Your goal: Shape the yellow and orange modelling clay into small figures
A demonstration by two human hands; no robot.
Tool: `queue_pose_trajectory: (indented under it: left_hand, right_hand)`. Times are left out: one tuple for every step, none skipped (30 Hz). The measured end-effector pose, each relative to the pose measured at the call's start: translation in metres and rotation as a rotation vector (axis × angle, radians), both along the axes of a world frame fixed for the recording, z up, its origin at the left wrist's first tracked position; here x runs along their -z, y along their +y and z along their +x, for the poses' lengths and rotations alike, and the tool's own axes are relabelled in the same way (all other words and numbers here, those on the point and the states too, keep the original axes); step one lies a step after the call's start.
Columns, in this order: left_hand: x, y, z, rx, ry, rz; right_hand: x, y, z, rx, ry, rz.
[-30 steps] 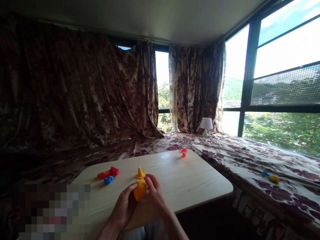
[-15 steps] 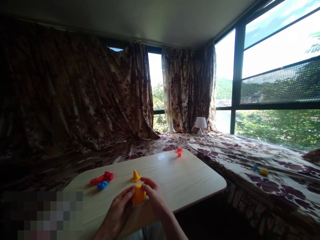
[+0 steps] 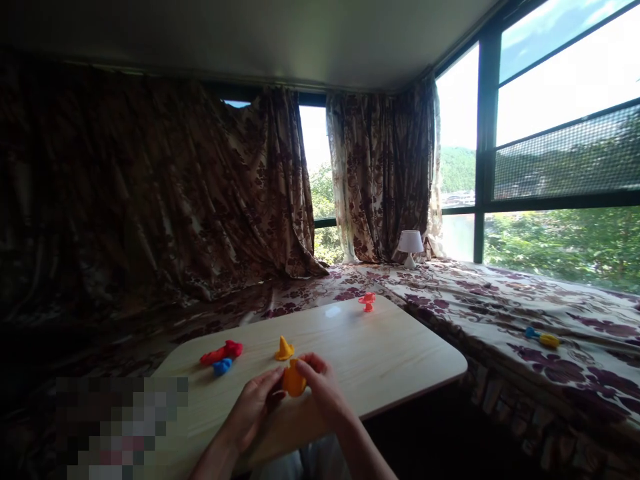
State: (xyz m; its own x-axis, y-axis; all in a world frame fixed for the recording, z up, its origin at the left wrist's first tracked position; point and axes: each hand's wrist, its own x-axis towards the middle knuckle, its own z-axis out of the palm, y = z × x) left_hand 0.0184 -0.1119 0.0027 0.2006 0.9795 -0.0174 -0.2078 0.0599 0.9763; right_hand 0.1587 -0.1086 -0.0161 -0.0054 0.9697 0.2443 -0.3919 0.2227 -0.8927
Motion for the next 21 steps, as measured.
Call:
queue_pose_trajectory:
  left_hand:
    - [-0.0009,0.0003,0.0003,0.01,0.023,0.014]
    - [-0.0019,0.0008,0.0006,0.01,0.045,0.028]
    - [-0.0028,0.0012,0.0008,-0.005,0.069,0.04]
    - [-0.0034,0.0016,0.0009,-0.026,0.093,0.048]
    - [-0.0036,0.0018,0.0008,-0.046,0.114,0.054]
    - [-0.0034,0.0019,0.0007,-0.059,0.128,0.055]
    - [-0.0028,0.0017,0.0004,-0.064,0.131,0.054]
    - [-0.002,0.0014,0.0001,-0.06,0.124,0.05]
    - [-0.0011,0.0009,-0.0002,-0.049,0.112,0.047]
    - [-0.0003,0.0002,-0.0005,-0.034,0.098,0.045]
    - [0.0003,-0.0006,-0.0007,-0.016,0.088,0.044]
    - [0.0006,-0.0015,-0.0008,0.003,0.077,0.044]
    - [0.0006,-0.0024,-0.0008,0.027,0.063,0.045]
    - [0.0003,-0.0034,-0.0009,0.052,0.044,0.045]
    - [-0.0002,-0.0043,-0.0009,0.072,0.023,0.044]
    - [-0.0007,-0.005,-0.0009,0.081,0.005,0.043]
    - [-0.0011,-0.0055,-0.0011,0.077,-0.006,0.044]
    - [-0.0014,-0.0057,-0.0013,0.063,-0.009,0.046]
    - [-0.0014,-0.0057,-0.0016,0.046,-0.004,0.05]
    - [-0.0012,-0.0053,-0.002,0.031,0.006,0.056]
    - [-0.0008,-0.0048,-0.0025,0.023,0.017,0.061]
  right_hand:
    - [-0.0003,-0.0003,-0.0004,-0.007,-0.003,0.001]
    - [-0.0005,-0.0006,-0.0009,-0.013,-0.009,0.002]
    - [-0.0007,-0.0007,-0.0014,-0.016,-0.016,0.003]
    - [-0.0007,-0.0005,-0.0018,-0.013,-0.025,0.004]
    - [-0.0006,-0.0002,-0.0022,-0.004,-0.033,0.006]
    - [-0.0004,0.0003,-0.0023,0.01,-0.042,0.008]
    - [0.0,0.0009,-0.0023,0.027,-0.05,0.01]
    - [0.0006,0.0017,-0.0021,0.044,-0.056,0.012]
    - [0.0012,0.0025,-0.0019,0.058,-0.062,0.012]
    - [0.0018,0.0032,-0.0015,0.068,-0.066,0.011]
    - [0.0025,0.0038,-0.0013,0.073,-0.069,0.009]
    - [0.0031,0.0043,-0.001,0.075,-0.072,0.006]
    - [0.0035,0.0046,-0.0009,0.076,-0.073,0.002]
    - [0.0038,0.0046,-0.0008,0.076,-0.074,-0.001]
    - [0.0039,0.0043,-0.0008,0.077,-0.075,-0.003]
    - [0.0036,0.0037,-0.0009,0.076,-0.076,-0.003]
    - [0.003,0.0028,-0.001,0.073,-0.078,-0.002]
    - [0.002,0.0016,-0.0011,0.068,-0.082,0.002]
    - [0.0007,0.0002,-0.0012,0.058,-0.088,0.006]
    - [-0.0008,-0.0013,-0.0014,0.046,-0.096,0.011]
    - [-0.0025,-0.0028,-0.0015,0.033,-0.103,0.016]
